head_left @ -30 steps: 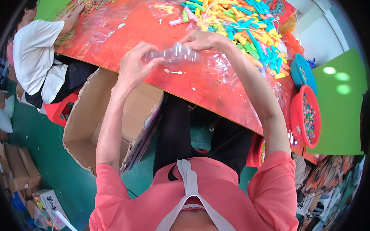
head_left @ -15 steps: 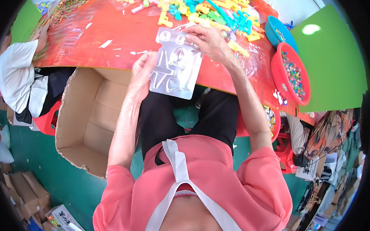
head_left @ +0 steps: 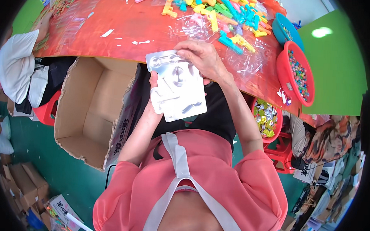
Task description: Packing plastic toy guns and small capsules into clear plastic trays at a factory workstation.
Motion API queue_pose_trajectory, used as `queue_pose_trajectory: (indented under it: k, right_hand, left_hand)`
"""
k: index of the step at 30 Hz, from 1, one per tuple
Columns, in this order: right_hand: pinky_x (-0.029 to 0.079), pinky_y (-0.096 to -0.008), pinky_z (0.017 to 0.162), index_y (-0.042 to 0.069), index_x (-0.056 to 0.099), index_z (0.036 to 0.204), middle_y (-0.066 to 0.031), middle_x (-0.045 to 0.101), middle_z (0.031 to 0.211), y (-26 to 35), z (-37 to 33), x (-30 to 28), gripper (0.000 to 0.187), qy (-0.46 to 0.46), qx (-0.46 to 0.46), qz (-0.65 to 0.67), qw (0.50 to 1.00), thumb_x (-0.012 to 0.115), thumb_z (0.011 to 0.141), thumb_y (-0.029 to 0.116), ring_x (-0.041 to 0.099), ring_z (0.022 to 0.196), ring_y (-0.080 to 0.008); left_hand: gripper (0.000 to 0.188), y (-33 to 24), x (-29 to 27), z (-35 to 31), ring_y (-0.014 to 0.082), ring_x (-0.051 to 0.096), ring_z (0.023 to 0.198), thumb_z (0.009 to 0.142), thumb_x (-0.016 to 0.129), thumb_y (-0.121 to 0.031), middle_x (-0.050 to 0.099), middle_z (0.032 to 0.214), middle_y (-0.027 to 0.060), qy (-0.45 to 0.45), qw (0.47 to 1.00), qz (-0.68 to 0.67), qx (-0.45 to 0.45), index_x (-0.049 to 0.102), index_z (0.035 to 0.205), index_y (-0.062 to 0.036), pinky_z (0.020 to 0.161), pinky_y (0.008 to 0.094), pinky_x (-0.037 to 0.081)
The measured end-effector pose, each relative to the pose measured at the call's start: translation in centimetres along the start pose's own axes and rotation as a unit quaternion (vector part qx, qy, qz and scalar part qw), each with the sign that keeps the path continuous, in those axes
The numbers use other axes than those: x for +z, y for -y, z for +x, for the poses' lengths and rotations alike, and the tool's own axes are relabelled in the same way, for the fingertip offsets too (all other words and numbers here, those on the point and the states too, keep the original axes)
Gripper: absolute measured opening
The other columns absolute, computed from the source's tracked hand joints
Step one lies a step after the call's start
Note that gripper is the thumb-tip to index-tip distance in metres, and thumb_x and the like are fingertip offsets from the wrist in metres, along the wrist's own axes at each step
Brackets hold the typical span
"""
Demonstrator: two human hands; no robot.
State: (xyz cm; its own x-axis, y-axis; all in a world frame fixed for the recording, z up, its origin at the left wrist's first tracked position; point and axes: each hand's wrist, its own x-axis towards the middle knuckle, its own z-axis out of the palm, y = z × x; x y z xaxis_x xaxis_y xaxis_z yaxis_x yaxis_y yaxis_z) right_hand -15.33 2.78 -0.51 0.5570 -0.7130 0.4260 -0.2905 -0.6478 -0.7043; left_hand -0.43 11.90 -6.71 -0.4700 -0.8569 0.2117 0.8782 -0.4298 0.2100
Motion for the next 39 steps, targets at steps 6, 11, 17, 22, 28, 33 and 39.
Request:
queue_pose_trajectory:
  k: [6, 11, 17, 22, 28, 33, 39]
  right_hand:
    - [0.049, -0.036, 0.08, 0.005, 0.069, 0.105, -0.0066, 0.065, 0.096, 0.5, 0.7, 0.9, 0.022, -0.059, -0.129, -0.115, 0.983, 0.071, 0.083, 0.012, 0.062, 0.093, -0.0259]
    - [0.046, -0.0365, 0.081, 0.007, 0.07, 0.102, -0.0041, 0.065, 0.098, 1.2, 1.4, 2.3, 0.024, -0.124, -0.157, -0.197, 0.96, 0.074, 0.078, 0.012, 0.061, 0.093, -0.024]
    - [0.044, -0.0365, 0.081, 0.008, 0.067, 0.091, -0.0036, 0.063, 0.093, 1.3, 1.3, 3.1, 0.02, -0.172, -0.184, -0.272, 0.929, 0.076, 0.074, 0.012, 0.06, 0.089, -0.0221]
    - [0.044, -0.0384, 0.081, 0.007, 0.061, 0.091, -0.0054, 0.063, 0.097, 2.1, 1.2, 1.4, 0.022, -0.04, -0.249, -0.299, 0.92, 0.072, 0.071, 0.007, 0.059, 0.093, -0.0262]
    - [0.051, -0.0402, 0.084, 0.002, 0.058, 0.097, -0.012, 0.062, 0.11, 5.3, -0.2, 0.9, 0.021, 0.022, -0.255, -0.212, 0.943, 0.063, 0.078, 0.009, 0.061, 0.104, -0.0298]
    - [0.056, -0.0381, 0.074, -0.001, 0.058, 0.091, -0.0137, 0.066, 0.1, 7.7, 1.2, -1.4, 0.022, 0.065, -0.283, -0.206, 0.934, 0.07, 0.073, -0.003, 0.067, 0.092, -0.0294]
    - [0.05, -0.0285, 0.062, 0.002, 0.06, 0.088, -0.0075, 0.065, 0.082, 3.2, 8.9, -3.1, 0.01, -0.081, -0.03, -0.107, 0.991, 0.067, 0.089, 0.008, 0.06, 0.071, -0.0163]
  left_hand:
    - [0.09, -2.5, -0.3, -1.2, 0.0341, 0.058, 0.12, 0.08, 0.075, -0.051, 0.054, 0.135, 0.017, -0.124, 0.986, 0.111, 0.017, 0.036, 0.145, -0.0019, 0.1, 0.0498, 0.05]
    - [0.076, -3.2, -0.8, -1.7, 0.0266, 0.061, 0.115, 0.084, 0.073, -0.043, 0.057, 0.13, 0.0138, -0.123, 0.989, 0.065, 0.041, 0.042, 0.141, -0.003, 0.096, 0.0445, 0.053]
    - [0.077, -3.3, -0.6, -1.7, 0.0281, 0.061, 0.114, 0.086, 0.07, -0.047, 0.057, 0.13, 0.0147, -0.133, 0.983, 0.11, 0.065, 0.041, 0.141, -0.0026, 0.095, 0.045, 0.053]
    - [0.077, -3.5, 0.9, -1.7, 0.0383, 0.066, 0.103, 0.086, 0.062, -0.054, 0.063, 0.12, 0.0218, -0.136, 0.99, -0.005, 0.041, 0.047, 0.137, 0.0017, 0.093, 0.051, 0.053]
    - [0.094, -4.8, 1.6, -4.4, 0.0341, 0.058, 0.119, 0.074, 0.079, -0.033, 0.053, 0.134, 0.0196, -0.147, 0.973, 0.124, 0.13, 0.031, 0.149, -0.0055, 0.101, 0.0478, 0.05]
    - [0.091, -8.3, 0.0, -6.5, 0.0376, 0.059, 0.116, 0.081, 0.063, -0.058, 0.055, 0.13, 0.0262, -0.108, 0.978, 0.037, 0.176, 0.039, 0.142, 0.0041, 0.097, 0.0513, 0.051]
    - [0.086, -13.4, -0.5, -11.5, 0.0368, 0.058, 0.115, 0.085, 0.058, -0.062, 0.057, 0.126, 0.025, -0.253, 0.896, 0.081, 0.356, 0.042, 0.14, 0.0024, 0.097, 0.0499, 0.049]
